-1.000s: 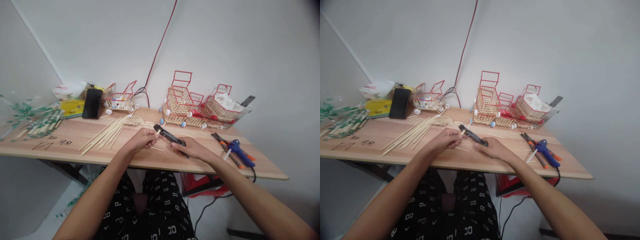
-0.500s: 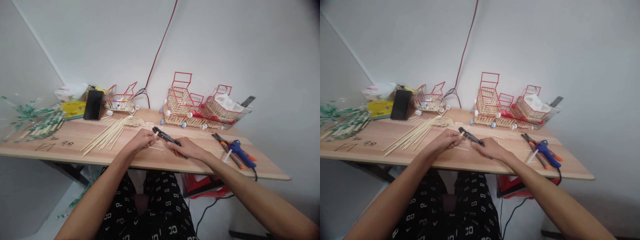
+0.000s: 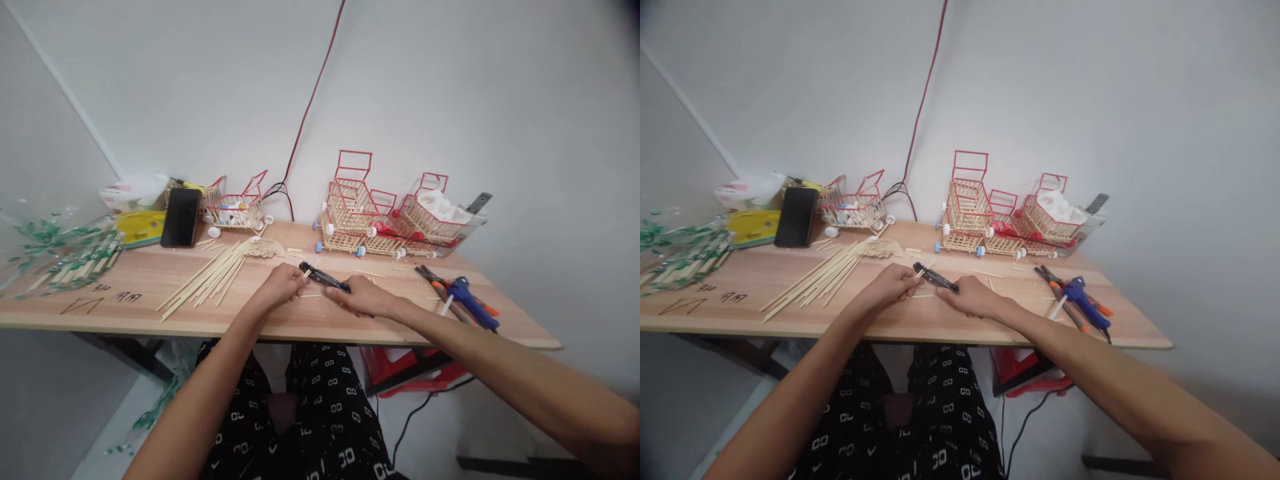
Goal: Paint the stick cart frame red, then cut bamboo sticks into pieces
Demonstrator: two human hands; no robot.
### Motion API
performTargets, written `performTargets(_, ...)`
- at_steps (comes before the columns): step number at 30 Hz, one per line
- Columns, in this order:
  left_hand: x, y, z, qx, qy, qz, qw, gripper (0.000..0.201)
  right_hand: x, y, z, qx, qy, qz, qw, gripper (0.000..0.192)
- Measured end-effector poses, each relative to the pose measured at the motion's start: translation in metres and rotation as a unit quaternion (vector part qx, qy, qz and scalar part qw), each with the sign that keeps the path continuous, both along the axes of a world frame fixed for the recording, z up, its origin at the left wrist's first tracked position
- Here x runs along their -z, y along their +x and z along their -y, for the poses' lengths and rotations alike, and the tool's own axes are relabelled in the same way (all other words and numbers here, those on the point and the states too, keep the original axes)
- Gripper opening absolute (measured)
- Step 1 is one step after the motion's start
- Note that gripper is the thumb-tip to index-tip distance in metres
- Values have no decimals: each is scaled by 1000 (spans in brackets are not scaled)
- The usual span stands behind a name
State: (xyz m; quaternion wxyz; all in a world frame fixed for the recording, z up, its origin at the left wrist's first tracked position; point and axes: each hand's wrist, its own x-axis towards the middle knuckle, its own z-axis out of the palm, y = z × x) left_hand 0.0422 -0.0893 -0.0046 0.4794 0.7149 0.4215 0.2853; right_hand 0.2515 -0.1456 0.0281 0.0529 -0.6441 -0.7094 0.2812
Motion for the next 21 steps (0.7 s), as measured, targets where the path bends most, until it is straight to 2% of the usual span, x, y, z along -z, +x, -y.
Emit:
performTargets(5, 0, -2, 3, 4, 44, -39, 998, 32, 3, -1, -1, 0, 4, 20, 1000, 68)
performTargets(11, -4, -4, 5, -23, 174, -71, 982, 31, -4, -5, -4, -4, 53, 59, 997, 67)
performTargets(17, -6, -4, 1, -53, 199, -58, 977, 29, -3, -7, -14, 20, 84, 120, 989, 74)
performTargets(21, -4, -5, 0, -76, 225, -74, 969, 27, 2, -11, -15, 27, 95, 110, 989, 76)
